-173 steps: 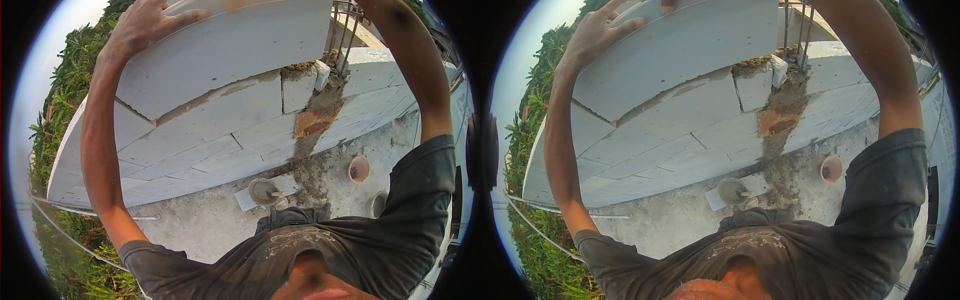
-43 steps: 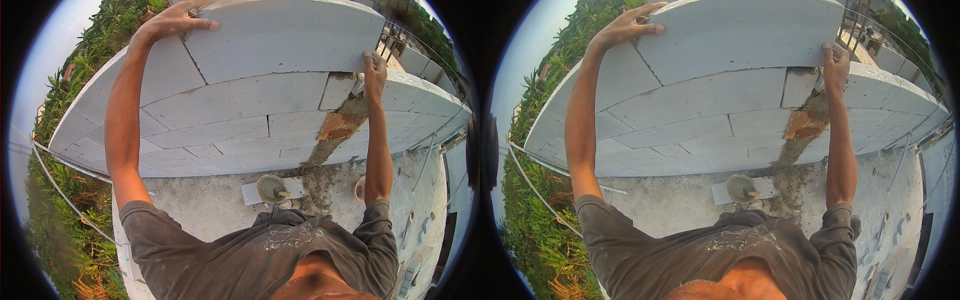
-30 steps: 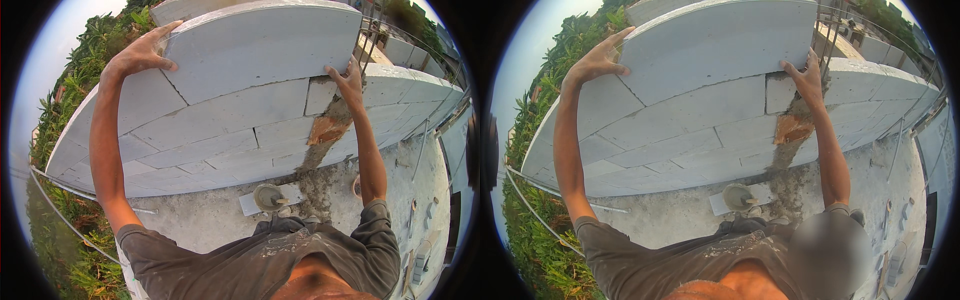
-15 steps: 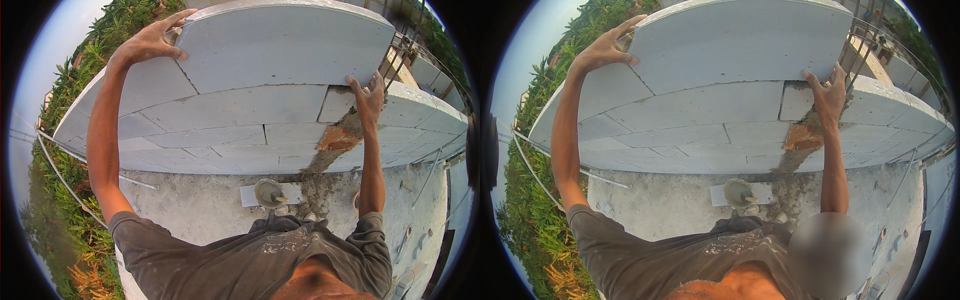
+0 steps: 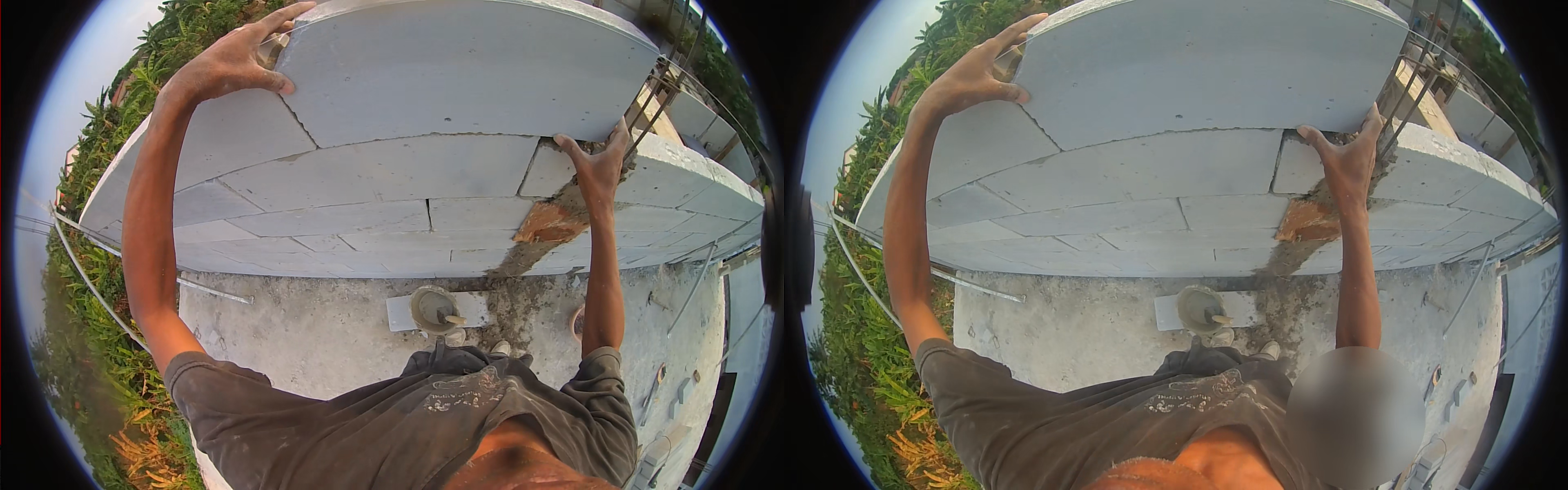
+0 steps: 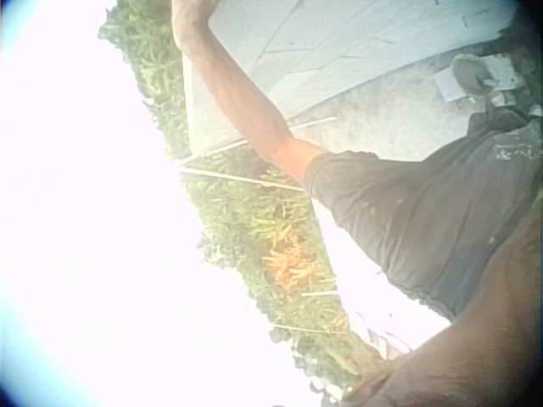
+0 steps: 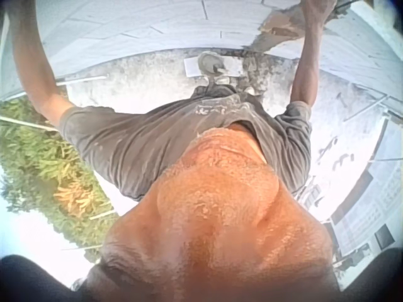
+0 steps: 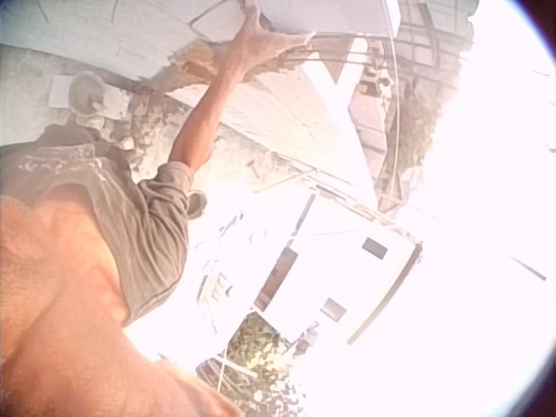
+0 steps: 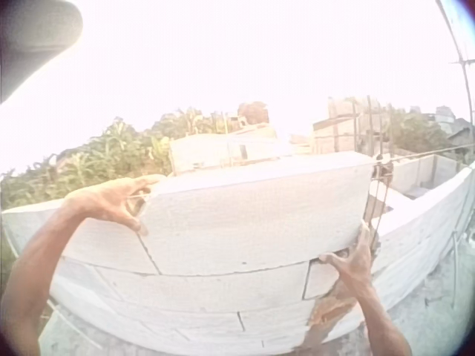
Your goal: The person is cutting a block and then applying mortar to a wall and placing the block.
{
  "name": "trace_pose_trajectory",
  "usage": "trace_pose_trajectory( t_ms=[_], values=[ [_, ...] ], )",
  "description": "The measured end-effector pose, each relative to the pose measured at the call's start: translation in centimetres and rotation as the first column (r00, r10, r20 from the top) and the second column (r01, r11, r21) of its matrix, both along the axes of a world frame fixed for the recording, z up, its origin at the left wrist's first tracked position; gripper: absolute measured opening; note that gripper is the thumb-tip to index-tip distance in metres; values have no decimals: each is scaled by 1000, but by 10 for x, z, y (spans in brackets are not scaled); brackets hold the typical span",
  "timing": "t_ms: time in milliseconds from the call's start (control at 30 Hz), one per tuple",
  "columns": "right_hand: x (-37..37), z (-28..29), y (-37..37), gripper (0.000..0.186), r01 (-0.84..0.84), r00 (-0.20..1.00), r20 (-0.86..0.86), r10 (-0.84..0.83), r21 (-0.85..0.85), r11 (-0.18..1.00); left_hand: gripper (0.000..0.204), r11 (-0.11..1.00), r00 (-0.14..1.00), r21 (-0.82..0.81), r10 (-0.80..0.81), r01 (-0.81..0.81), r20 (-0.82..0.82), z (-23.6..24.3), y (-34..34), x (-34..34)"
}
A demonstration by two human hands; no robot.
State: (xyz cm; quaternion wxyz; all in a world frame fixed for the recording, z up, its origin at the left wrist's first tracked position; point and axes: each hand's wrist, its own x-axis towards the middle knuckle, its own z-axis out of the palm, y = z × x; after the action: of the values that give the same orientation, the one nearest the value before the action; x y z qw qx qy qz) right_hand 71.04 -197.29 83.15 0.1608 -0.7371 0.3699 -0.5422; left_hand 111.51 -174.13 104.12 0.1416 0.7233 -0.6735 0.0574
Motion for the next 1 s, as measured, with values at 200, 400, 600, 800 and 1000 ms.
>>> trace_pose_trajectory(
  t_ms=[200, 400, 600, 800, 1000],
  values=[
    [3, -1, -2, 111, 2, 1000, 6, -2, 13, 1000, 116, 951, 988, 291, 132, -103, -83, 42, 6, -53],
    [2, -3, -4, 111, 34, 999, -27, -34, -21, 999, 114, 947, 978, 301, 161, -114, -135, 37, 3, -56],
    [-8, -1, -4, 110, 13, 1000, 14, -13, -11, 1000, 113, 979, 998, 197, 54, -48, -24, 17, -3, -11],
    [-19, 10, -12, 93, -280, 933, 241, 267, 24, 960, 119, 999, 993, 45, 8, -2, -117, 16, 4, -10],
    [-6, 10, -29, 79, -144, 974, 175, 143, -5, 990, 120, 993, 970, 106, 67, -43, -236, 14, 0, -18]
  ],
)
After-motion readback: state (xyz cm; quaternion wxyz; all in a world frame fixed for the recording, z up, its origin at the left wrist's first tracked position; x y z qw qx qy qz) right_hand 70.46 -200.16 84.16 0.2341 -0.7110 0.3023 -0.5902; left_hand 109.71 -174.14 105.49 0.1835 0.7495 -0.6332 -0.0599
